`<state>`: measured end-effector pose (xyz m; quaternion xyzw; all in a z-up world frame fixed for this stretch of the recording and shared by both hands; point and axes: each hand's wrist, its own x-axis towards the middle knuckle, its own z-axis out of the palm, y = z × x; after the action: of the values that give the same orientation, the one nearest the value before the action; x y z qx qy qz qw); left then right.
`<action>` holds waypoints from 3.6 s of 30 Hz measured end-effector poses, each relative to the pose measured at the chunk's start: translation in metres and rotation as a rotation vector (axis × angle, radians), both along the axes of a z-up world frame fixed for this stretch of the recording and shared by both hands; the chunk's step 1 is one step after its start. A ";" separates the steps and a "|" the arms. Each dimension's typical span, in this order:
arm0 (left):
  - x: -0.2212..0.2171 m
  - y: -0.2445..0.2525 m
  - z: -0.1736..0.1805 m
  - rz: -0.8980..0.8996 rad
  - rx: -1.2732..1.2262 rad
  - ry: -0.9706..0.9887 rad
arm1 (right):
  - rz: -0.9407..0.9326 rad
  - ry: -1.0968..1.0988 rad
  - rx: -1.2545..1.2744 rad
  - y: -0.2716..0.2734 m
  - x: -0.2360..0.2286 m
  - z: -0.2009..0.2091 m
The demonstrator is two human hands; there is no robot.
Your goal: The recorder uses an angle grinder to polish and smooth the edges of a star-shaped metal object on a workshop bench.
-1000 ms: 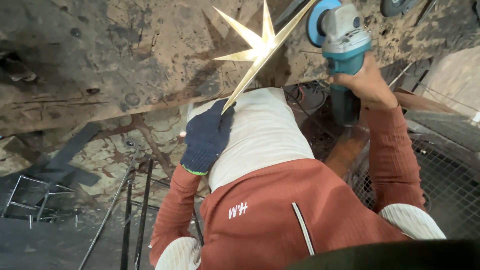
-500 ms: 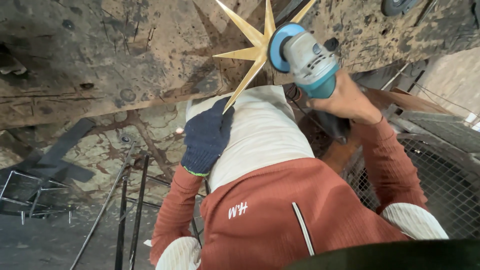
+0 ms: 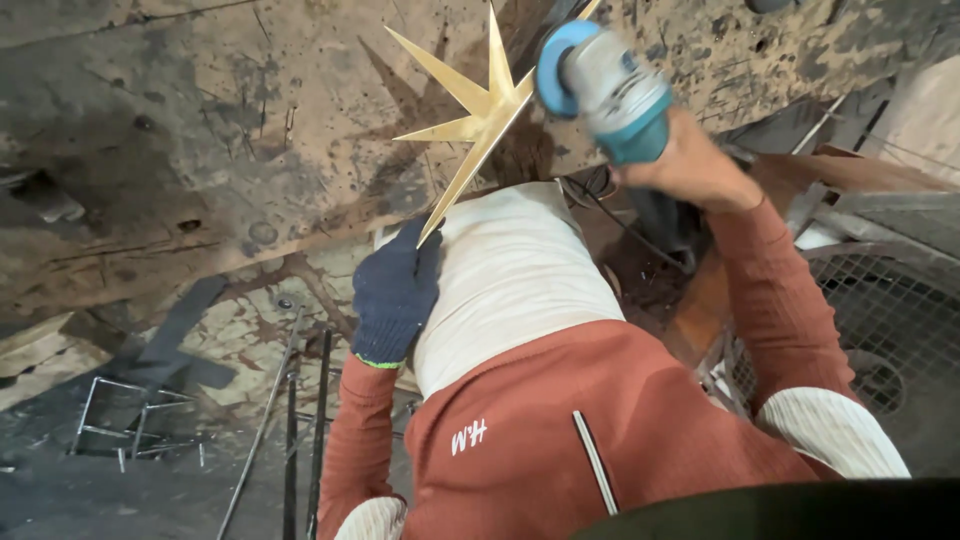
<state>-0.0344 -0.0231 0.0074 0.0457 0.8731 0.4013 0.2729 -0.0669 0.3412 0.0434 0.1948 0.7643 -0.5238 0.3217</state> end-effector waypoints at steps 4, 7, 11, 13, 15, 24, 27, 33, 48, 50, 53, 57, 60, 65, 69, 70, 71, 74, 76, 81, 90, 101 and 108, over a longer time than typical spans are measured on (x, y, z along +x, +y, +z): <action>-0.017 0.001 0.015 0.048 -0.045 -0.213 | 0.013 0.077 0.111 0.047 0.006 -0.027; -0.022 -0.004 0.015 0.145 0.057 -0.243 | -0.069 0.069 0.157 0.064 0.015 -0.037; -0.032 -0.010 0.020 0.278 0.199 -0.303 | -0.315 0.123 0.087 0.063 0.036 -0.038; -0.044 -0.009 0.027 0.382 0.188 -0.477 | -0.378 0.081 0.054 0.055 0.045 -0.034; -0.056 -0.008 0.035 0.422 0.216 -0.503 | -0.364 0.161 0.045 0.048 0.055 -0.032; -0.089 -0.023 0.032 0.591 0.384 -0.357 | -0.335 0.066 0.053 0.032 0.094 -0.045; -0.108 -0.024 0.013 0.682 0.470 -0.183 | -0.461 0.071 -0.032 0.029 0.103 -0.044; -0.176 -0.039 -0.040 0.450 0.677 0.169 | -0.513 0.048 -0.019 0.042 0.137 -0.041; -0.033 0.101 -0.076 0.381 0.162 0.114 | -0.489 0.141 0.023 0.031 0.144 -0.039; -0.030 0.095 -0.073 0.410 0.216 0.080 | -0.463 0.141 0.062 0.029 0.142 -0.036; -0.045 0.067 -0.051 0.382 0.233 0.142 | -0.465 0.146 0.039 0.023 0.129 -0.031; -0.069 0.009 0.010 0.000 0.022 -0.153 | -0.413 0.155 0.067 0.022 0.130 -0.030; -0.066 -0.016 0.032 -0.164 -0.046 -0.168 | -0.439 0.160 0.018 0.016 0.127 -0.024; -0.049 -0.022 0.018 -0.333 -0.040 -0.227 | -0.364 0.065 0.188 0.013 0.126 -0.022; -0.045 -0.023 0.000 -0.316 -0.114 -0.235 | -0.309 0.025 0.232 0.008 0.116 -0.022; -0.047 -0.021 -0.003 -0.322 -0.114 -0.242 | -0.315 0.016 0.233 0.006 0.113 -0.020; -0.050 -0.020 -0.005 -0.324 -0.120 -0.185 | -0.289 0.046 0.212 0.005 0.107 -0.020; -0.061 -0.015 -0.004 -0.318 -0.162 -0.115 | -0.244 0.053 0.202 0.004 0.091 -0.016; -0.069 -0.014 -0.004 -0.306 -0.196 -0.098 | -0.220 0.035 0.214 0.006 0.083 -0.017; -0.088 -0.014 -0.019 -0.338 -0.075 0.080 | -0.242 0.075 0.212 0.014 0.074 -0.019; -0.116 -0.005 -0.018 -0.449 -0.116 0.024 | -0.292 0.054 0.217 0.023 0.067 -0.031; -0.112 -0.001 -0.013 -0.501 -0.213 -0.038 | -0.080 0.157 0.091 0.023 0.015 -0.025; -0.108 0.008 -0.004 -0.482 -0.305 -0.111 | -0.057 0.175 0.051 0.024 0.001 -0.023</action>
<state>-0.1428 -0.0152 0.0035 0.1880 0.8711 0.1910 0.4116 -0.0661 0.3654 0.0202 0.1780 0.7970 -0.5279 0.2335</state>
